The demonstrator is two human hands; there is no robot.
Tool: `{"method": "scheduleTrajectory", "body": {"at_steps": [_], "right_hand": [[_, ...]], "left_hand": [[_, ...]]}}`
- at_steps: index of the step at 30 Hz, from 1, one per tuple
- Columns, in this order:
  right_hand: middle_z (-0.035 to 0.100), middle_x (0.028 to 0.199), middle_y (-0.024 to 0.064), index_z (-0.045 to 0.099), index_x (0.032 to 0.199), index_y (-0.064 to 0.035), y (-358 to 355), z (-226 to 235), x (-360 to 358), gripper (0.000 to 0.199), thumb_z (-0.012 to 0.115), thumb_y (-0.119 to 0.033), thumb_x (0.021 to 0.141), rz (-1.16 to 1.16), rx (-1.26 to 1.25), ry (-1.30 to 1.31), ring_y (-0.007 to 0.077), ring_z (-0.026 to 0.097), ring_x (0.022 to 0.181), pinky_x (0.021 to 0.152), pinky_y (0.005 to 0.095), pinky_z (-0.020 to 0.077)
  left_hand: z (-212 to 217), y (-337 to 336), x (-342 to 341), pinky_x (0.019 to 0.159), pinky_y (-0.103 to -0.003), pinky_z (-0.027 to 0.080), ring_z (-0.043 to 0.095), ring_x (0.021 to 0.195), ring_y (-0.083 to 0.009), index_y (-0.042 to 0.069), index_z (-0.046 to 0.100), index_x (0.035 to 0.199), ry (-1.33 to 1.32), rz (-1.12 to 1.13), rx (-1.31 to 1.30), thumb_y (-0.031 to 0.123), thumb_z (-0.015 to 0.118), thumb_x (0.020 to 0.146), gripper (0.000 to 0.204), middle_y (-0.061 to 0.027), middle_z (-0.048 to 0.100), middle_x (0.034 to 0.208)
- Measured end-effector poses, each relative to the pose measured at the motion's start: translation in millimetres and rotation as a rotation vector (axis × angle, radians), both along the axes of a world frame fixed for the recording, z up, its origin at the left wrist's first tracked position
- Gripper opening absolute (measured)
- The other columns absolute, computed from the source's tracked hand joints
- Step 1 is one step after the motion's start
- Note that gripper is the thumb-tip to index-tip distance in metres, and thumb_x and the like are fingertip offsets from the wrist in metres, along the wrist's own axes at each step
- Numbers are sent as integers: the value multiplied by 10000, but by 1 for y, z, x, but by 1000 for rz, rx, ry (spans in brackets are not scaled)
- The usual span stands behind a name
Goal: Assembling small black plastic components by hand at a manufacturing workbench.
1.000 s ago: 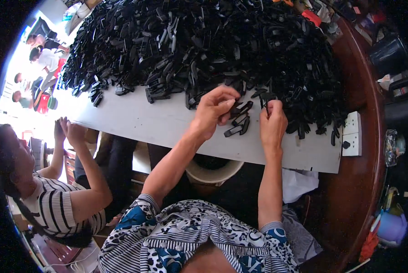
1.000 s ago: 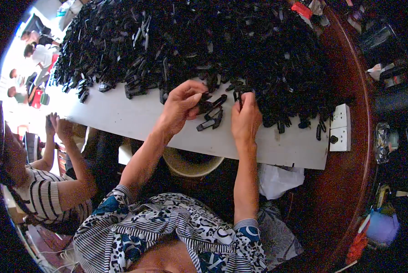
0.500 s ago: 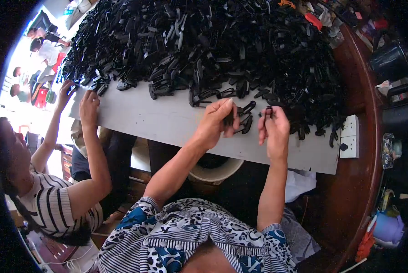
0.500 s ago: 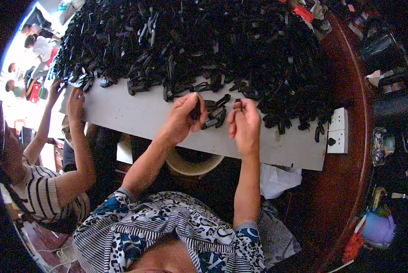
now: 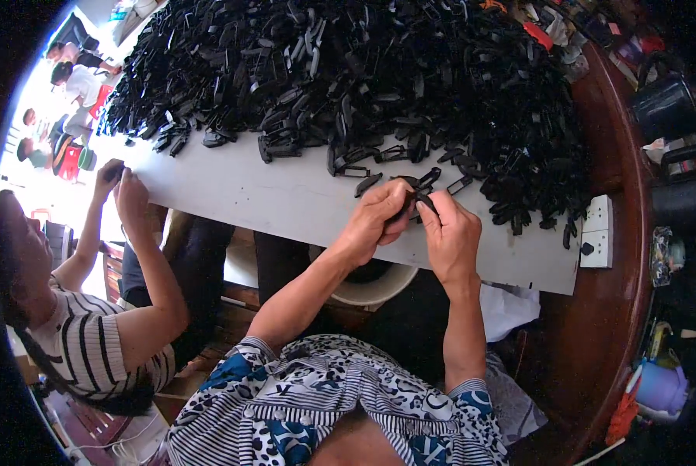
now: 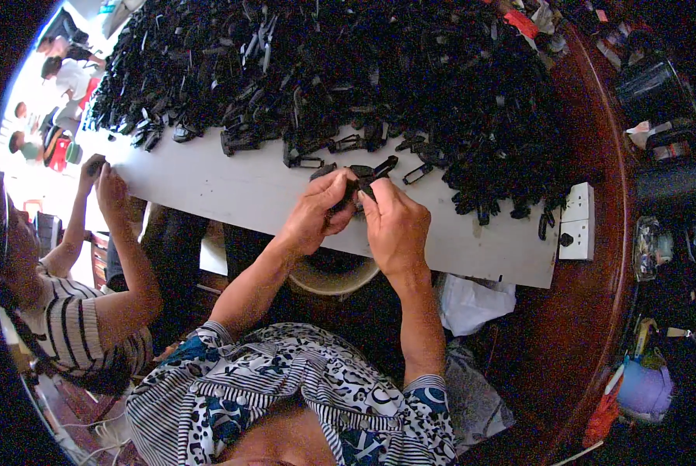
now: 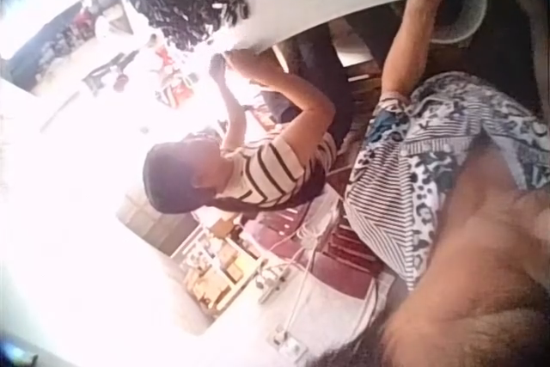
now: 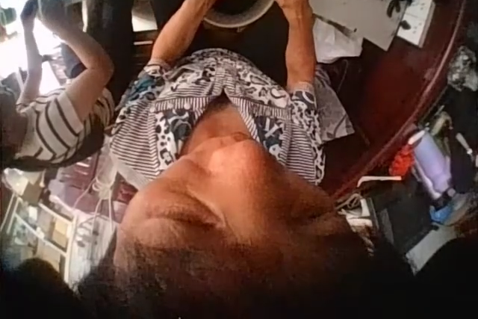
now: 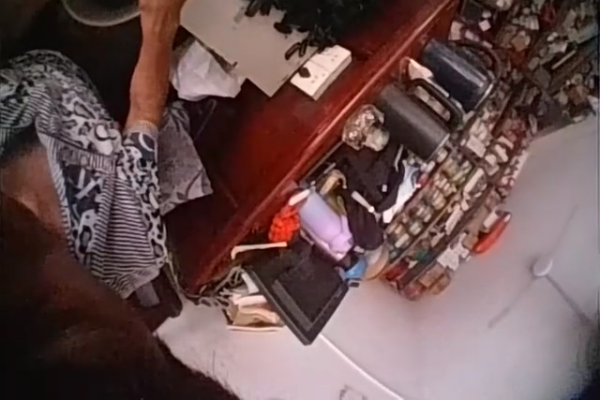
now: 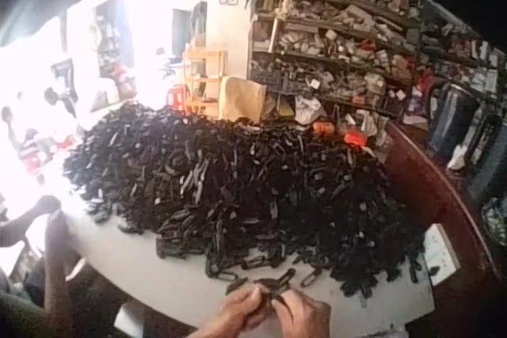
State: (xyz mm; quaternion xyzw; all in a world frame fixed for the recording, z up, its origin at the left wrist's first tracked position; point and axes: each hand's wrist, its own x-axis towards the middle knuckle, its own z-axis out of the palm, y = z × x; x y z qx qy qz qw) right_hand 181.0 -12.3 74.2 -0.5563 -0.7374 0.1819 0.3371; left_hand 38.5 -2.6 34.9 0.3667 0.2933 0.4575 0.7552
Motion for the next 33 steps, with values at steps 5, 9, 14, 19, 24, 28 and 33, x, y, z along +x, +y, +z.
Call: {"method": "scheduleTrajectory", "body": {"at_steps": [5,9,14,19,24,28,33], "right_hand": [[547,659,158,484,753,-15,-2,0,-3,177,597,-126,832,-10,59,-71,348,545,591,511,404,397],[568,688,156,477,769,-18,-6,1,-8,169,594,-125,828,6,86,-265,353,567,608,520,422,420],[591,686,123,470,792,-47,-5,-1,-10,71,528,-86,808,85,122,-565,273,627,599,526,375,497],[564,653,114,459,771,-46,-13,0,-12,67,524,-57,780,104,173,-575,272,614,566,500,364,495],[558,772,106,432,830,-42,-26,-11,-15,209,566,-203,816,133,29,-273,320,600,663,549,395,487],[514,1115,107,381,1276,-15,-40,-34,3,534,595,-287,870,276,-469,779,160,544,880,609,254,504],[571,946,88,503,1132,2,-50,-41,-10,358,592,-226,870,264,-519,715,153,561,779,564,251,483]], "left_hand": [[-1,-6,2,407,-201,198,268,475,-42,94,500,944,42,70,-52,404,376,970,335,41,370,610],[1,-9,2,416,-195,201,278,494,-37,110,504,942,129,109,-39,398,384,969,314,47,364,618],[6,-9,-2,424,-187,207,279,505,-30,110,495,923,211,101,-113,365,396,970,278,66,343,619],[11,-13,2,414,-194,218,298,502,-29,90,485,844,284,129,-89,322,417,966,271,70,344,616],[-15,-20,5,484,-210,298,366,573,-42,59,525,835,244,306,86,280,439,961,268,48,399,647],[-16,-31,3,672,-224,367,442,796,-88,42,586,890,96,326,165,344,449,949,337,-30,487,917],[-17,-48,-6,828,-274,382,462,961,-152,45,617,927,69,205,174,398,436,937,397,-55,466,1083]]}}
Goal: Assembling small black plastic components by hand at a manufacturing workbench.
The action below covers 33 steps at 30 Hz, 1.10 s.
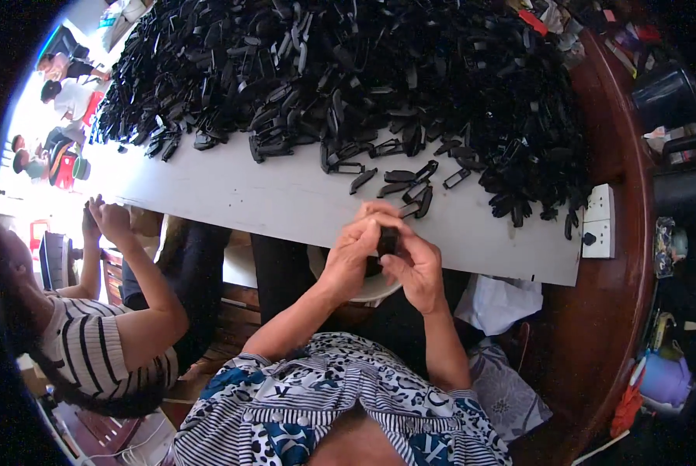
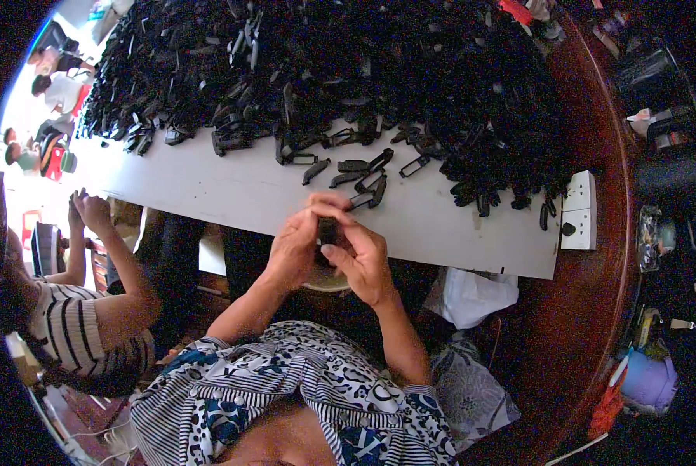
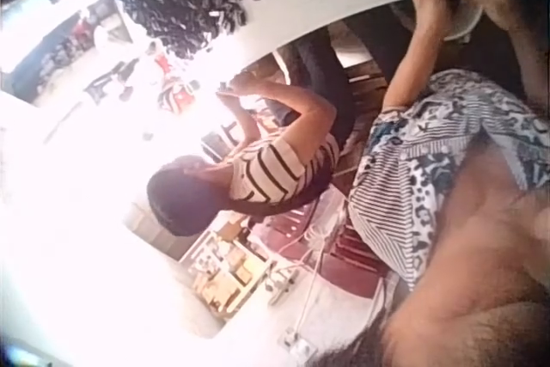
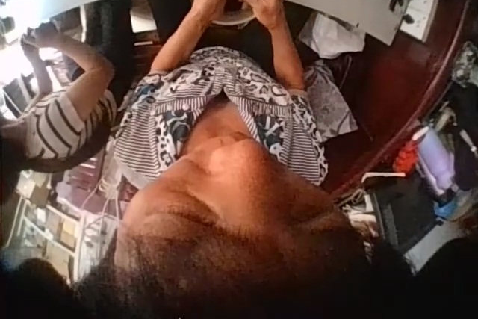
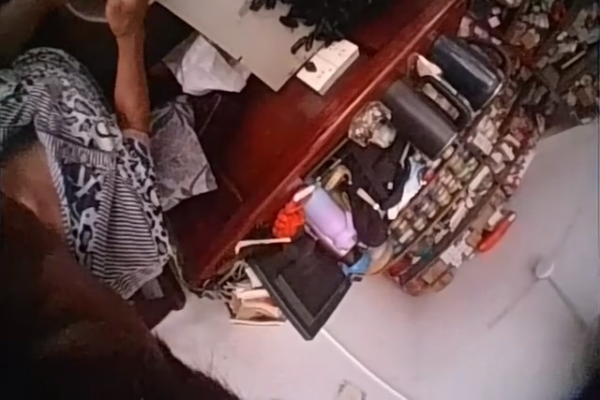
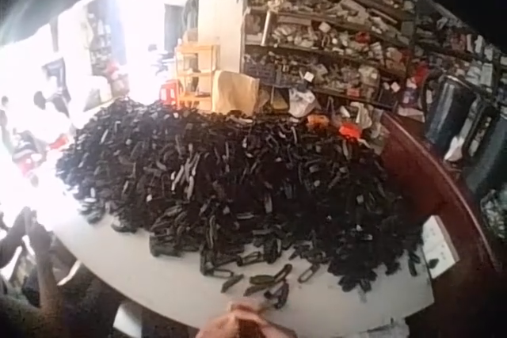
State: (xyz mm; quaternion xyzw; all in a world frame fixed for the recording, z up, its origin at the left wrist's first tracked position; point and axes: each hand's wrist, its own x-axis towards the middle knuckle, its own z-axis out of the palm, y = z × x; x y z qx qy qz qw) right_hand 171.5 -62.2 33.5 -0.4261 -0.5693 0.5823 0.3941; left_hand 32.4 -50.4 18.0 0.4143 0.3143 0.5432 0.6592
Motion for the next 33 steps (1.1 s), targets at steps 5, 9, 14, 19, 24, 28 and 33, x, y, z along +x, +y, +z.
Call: {"method": "scheduleTrajectory", "body": {"at_steps": [5,9,14,19,24,28,33], "right_hand": [[575,765,173,549,877,1,-7,-6,-2,191,657,-108,763,-69,417,-400,341,577,674,591,394,449],[582,774,160,539,861,-7,-16,-7,-8,197,664,-119,758,-109,472,-427,347,588,730,628,422,454],[591,756,156,589,839,-3,-17,-13,-10,149,670,-79,739,-91,582,-632,339,595,680,576,382,465],[590,787,115,612,865,-45,-4,-4,-1,138,651,-42,733,-96,561,-724,318,594,675,551,393,460],[534,805,89,595,921,-73,45,-11,-6,215,653,-44,716,-305,660,-836,297,584,727,579,403,461],[505,827,90,591,937,-82,59,-17,-9,259,672,-60,693,-285,657,-927,304,562,785,615,414,463],[508,836,104,603,966,-78,70,-13,1,273,661,-52,701,-260,653,-1076,306,569,802,599,426,459]], "left_hand": [[26,-7,-14,635,-279,402,493,704,-175,10,576,865,582,70,151,85,596,795,104,-68,502,766],[25,-11,-22,674,-289,419,516,726,-198,2,571,876,717,36,213,87,579,803,113,-80,516,795],[35,21,-12,665,-355,424,522,746,-310,35,604,920,1062,193,359,32,579,779,143,-123,495,821],[20,87,8,662,-416,443,535,804,-326,69,631,902,1455,262,670,85,669,707,199,-130,523,835],[7,104,11,654,-425,443,536,792,-325,56,613,813,1409,220,647,102,686,679,159,-127,528,801],[8,108,7,656,-426,427,523,785,-337,39,545,756,1320,334,663,54,634,687,113,-133,512,778],[22,109,-6,642,-399,409,484,756,-309,41,515,774,1191,410,699,-14,626,678,156,-109,502,761]]}}
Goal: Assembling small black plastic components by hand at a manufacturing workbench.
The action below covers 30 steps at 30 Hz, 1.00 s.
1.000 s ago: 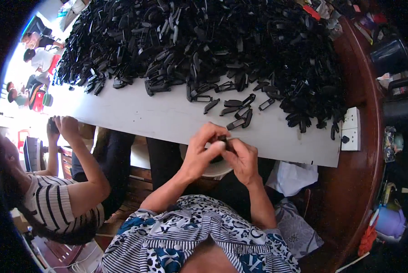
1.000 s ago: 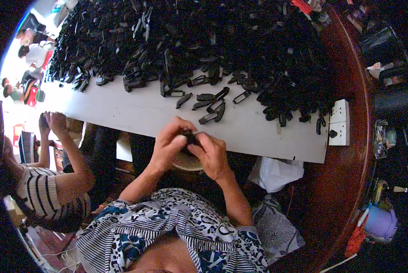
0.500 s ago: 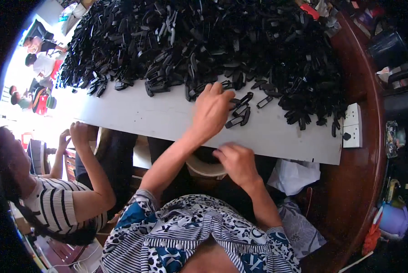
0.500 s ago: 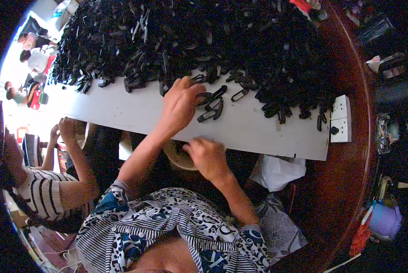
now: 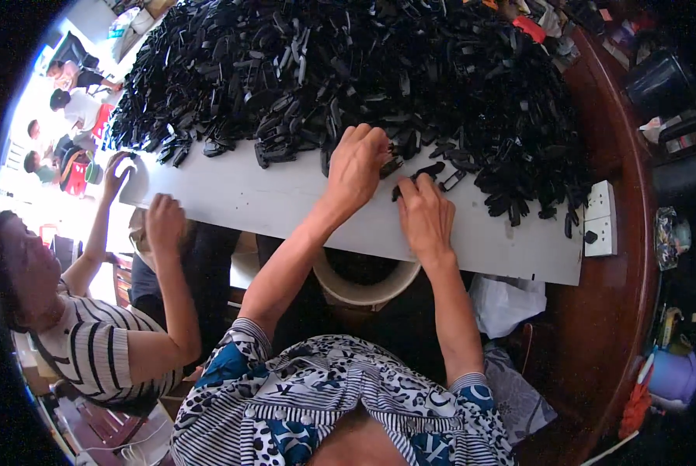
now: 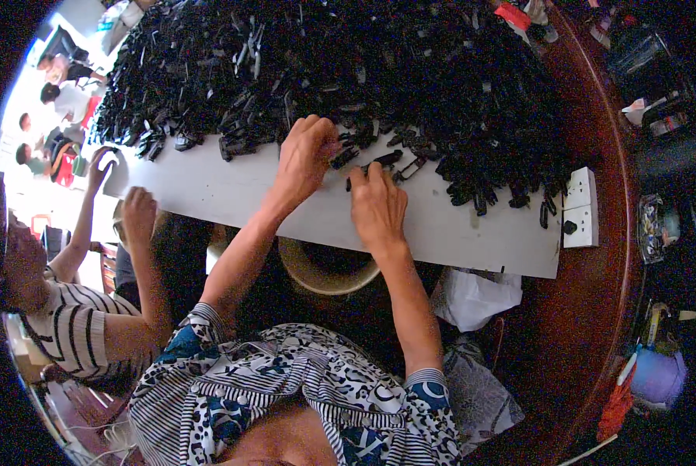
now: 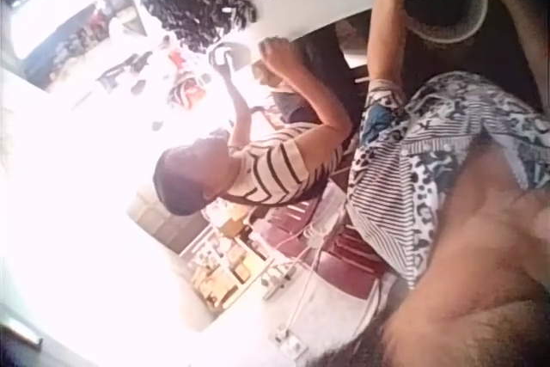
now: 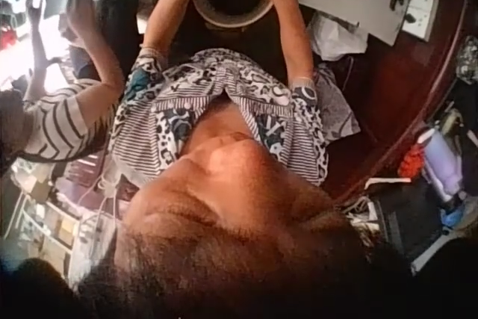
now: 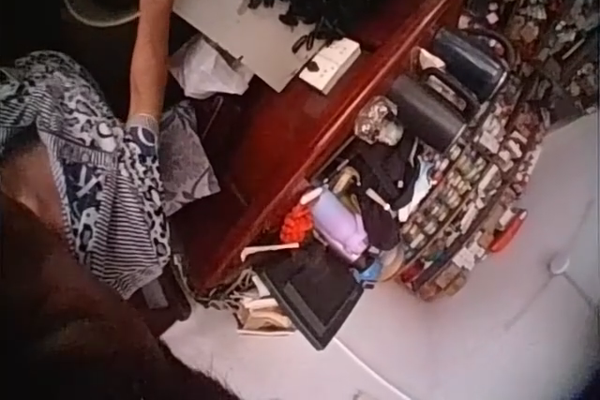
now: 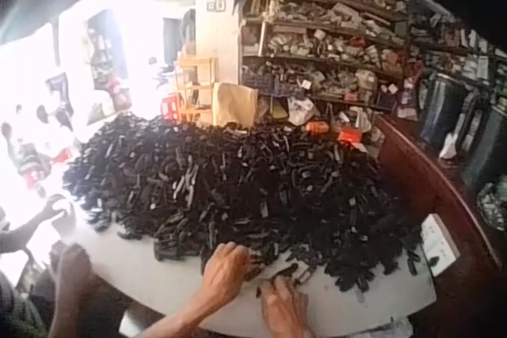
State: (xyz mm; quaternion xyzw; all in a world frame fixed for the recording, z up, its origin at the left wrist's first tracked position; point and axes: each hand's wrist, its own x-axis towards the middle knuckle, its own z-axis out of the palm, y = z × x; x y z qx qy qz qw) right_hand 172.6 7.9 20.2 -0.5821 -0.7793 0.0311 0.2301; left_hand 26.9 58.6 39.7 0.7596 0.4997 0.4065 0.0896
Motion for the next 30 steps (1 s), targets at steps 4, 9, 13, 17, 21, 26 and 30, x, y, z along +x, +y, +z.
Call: {"method": "scheduleTrajectory", "body": {"at_steps": [4,9,13,17,21,26,30], "right_hand": [[512,846,113,592,948,-72,5,9,3,263,632,-17,693,49,30,-51,310,578,806,599,427,462],[521,851,115,607,879,-64,14,9,11,203,629,-5,686,99,96,20,302,576,774,597,416,459],[503,817,74,584,843,-63,18,0,21,281,721,2,606,37,139,555,250,541,742,622,339,456],[562,827,2,563,834,-37,21,4,36,171,704,-28,737,-8,-139,1101,74,522,645,542,234,444],[570,812,18,555,949,-26,10,32,30,189,660,-41,793,182,-248,1537,86,548,653,485,208,472],[569,817,20,539,972,-16,-4,32,18,221,667,-49,795,179,-260,1572,82,553,667,529,219,509],[567,871,51,511,973,-11,-14,23,7,241,665,-51,793,183,-95,1533,106,544,716,544,233,492]], "left_hand": [[-3,-1,-3,633,-402,415,495,769,-309,46,523,773,19,7,0,22,654,660,174,-107,507,765],[-17,-9,18,633,-417,423,505,788,-306,48,557,791,327,152,1,139,687,644,216,-113,512,806],[-12,-10,18,629,-394,402,490,806,-300,39,552,783,221,110,61,80,643,662,157,-120,498,806],[4,-20,13,623,-418,441,557,759,-356,16,490,856,-224,-5,-102,26,619,749,168,-145,567,850],[10,-42,9,618,-258,442,574,719,-156,25,557,949,-528,-189,-402,21,668,756,223,-48,591,828],[-6,-53,8,597,-208,413,507,695,-67,28,611,854,-824,-310,-630,8,698,719,162,-16,571,802],[-9,-61,15,571,-201,391,488,641,-80,58,536,876,-1346,-454,-733,177,606,852,140,-17,539,737]]}}
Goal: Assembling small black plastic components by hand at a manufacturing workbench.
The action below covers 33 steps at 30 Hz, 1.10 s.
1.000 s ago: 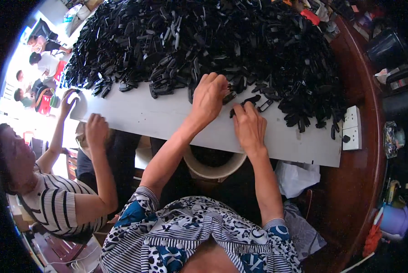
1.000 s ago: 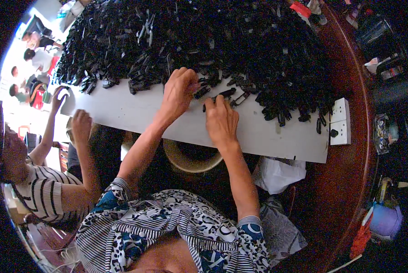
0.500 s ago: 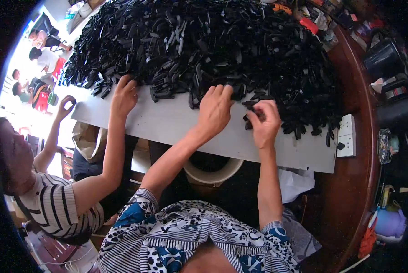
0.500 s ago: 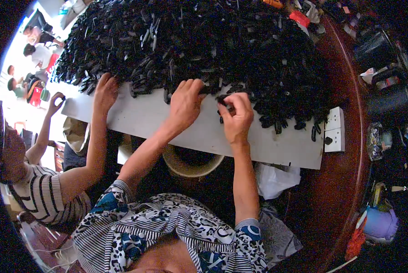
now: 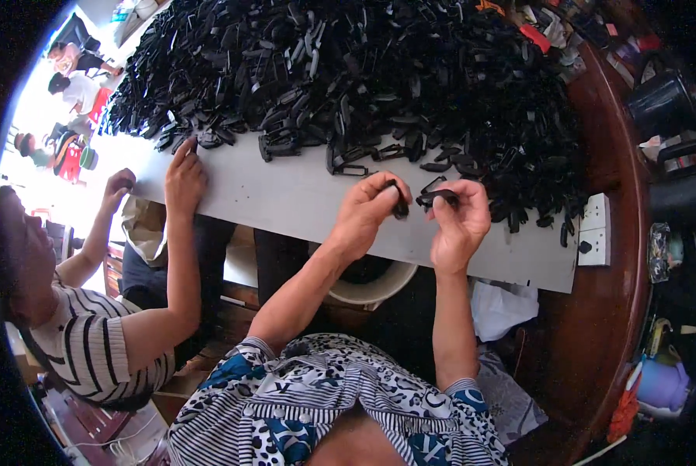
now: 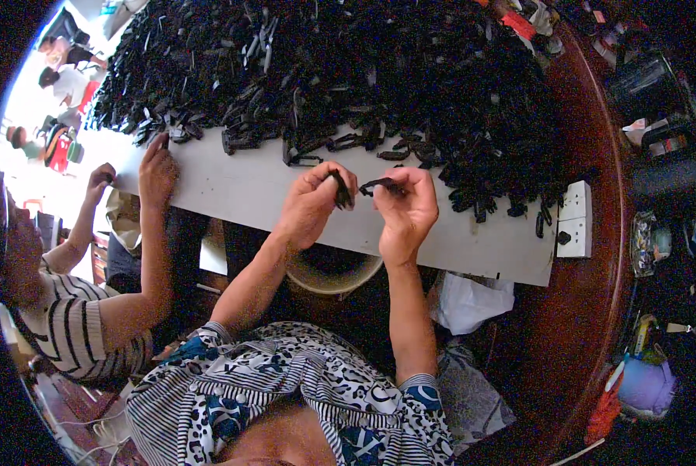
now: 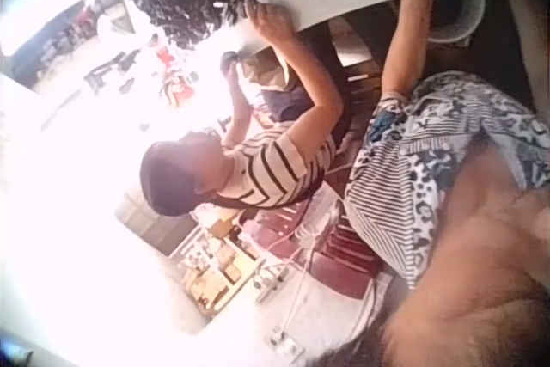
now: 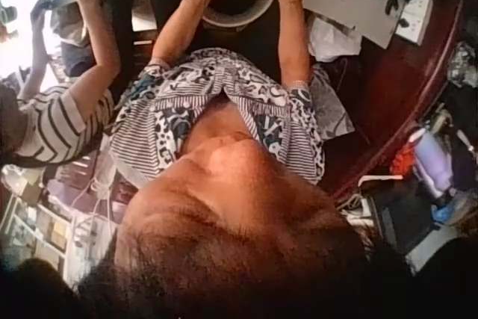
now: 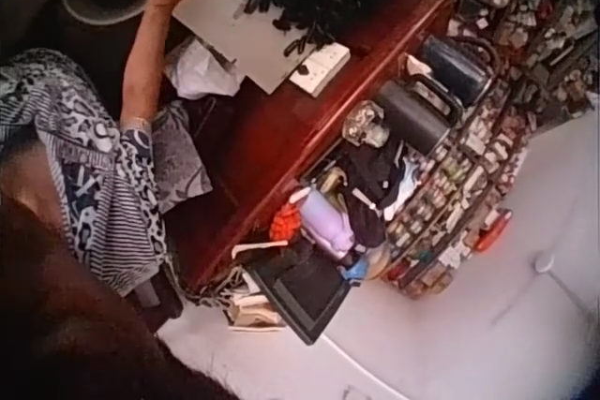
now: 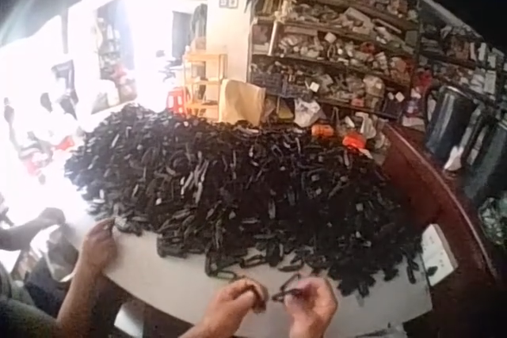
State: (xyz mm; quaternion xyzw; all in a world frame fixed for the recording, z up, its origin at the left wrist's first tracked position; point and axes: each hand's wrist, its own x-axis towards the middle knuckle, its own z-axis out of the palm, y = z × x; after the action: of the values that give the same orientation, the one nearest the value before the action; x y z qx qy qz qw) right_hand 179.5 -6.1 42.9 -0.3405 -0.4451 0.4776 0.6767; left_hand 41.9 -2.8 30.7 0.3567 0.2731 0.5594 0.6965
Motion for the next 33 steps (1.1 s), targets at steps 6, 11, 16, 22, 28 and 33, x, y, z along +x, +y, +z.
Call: {"method": "scheduleTrajectory", "body": {"at_steps": [6,11,16,22,28,33], "right_hand": [[563,886,62,522,994,-7,-11,2,-13,237,656,-62,806,-100,83,-253,143,555,782,667,265,475],[541,796,131,514,878,-8,-24,25,-3,170,623,-22,748,6,26,-911,280,552,682,605,334,452],[567,741,164,512,820,-9,-32,32,-5,124,601,11,737,144,90,-1201,367,553,664,553,405,414],[595,729,148,559,852,-31,-29,37,-7,137,647,-47,749,-149,121,-1250,349,586,685,560,394,439],[581,710,132,480,793,-43,-32,28,-13,190,645,-131,761,-88,106,-1335,346,581,666,547,429,437],[587,676,151,480,786,-39,-31,21,-14,179,621,-149,794,-93,65,-1396,352,591,626,536,439,445]], "left_hand": [[0,-13,-8,454,-209,295,370,510,-79,73,474,890,-92,-154,-151,407,411,952,346,0,428,606],[3,-20,-13,416,-207,173,245,464,-52,67,486,837,-57,-142,-259,476,356,953,445,34,336,567],[-7,-23,-14,389,-213,184,234,429,-43,74,492,805,130,-166,-211,480,326,960,466,32,335,553],[-7,-25,-10,377,-218,169,217,407,-48,61,497,786,59,-56,-214,426,312,978,452,45,306,493],[-7,-28,-8,386,-212,171,240,435,-43,65,498,850,204,-52,-149,464,338,962,444,41,339,552],[-6,-30,-8,413,-210,189,262,471,-42,60,495,849,285,-3,-69,437,353,967,419,41,348,571]]}}
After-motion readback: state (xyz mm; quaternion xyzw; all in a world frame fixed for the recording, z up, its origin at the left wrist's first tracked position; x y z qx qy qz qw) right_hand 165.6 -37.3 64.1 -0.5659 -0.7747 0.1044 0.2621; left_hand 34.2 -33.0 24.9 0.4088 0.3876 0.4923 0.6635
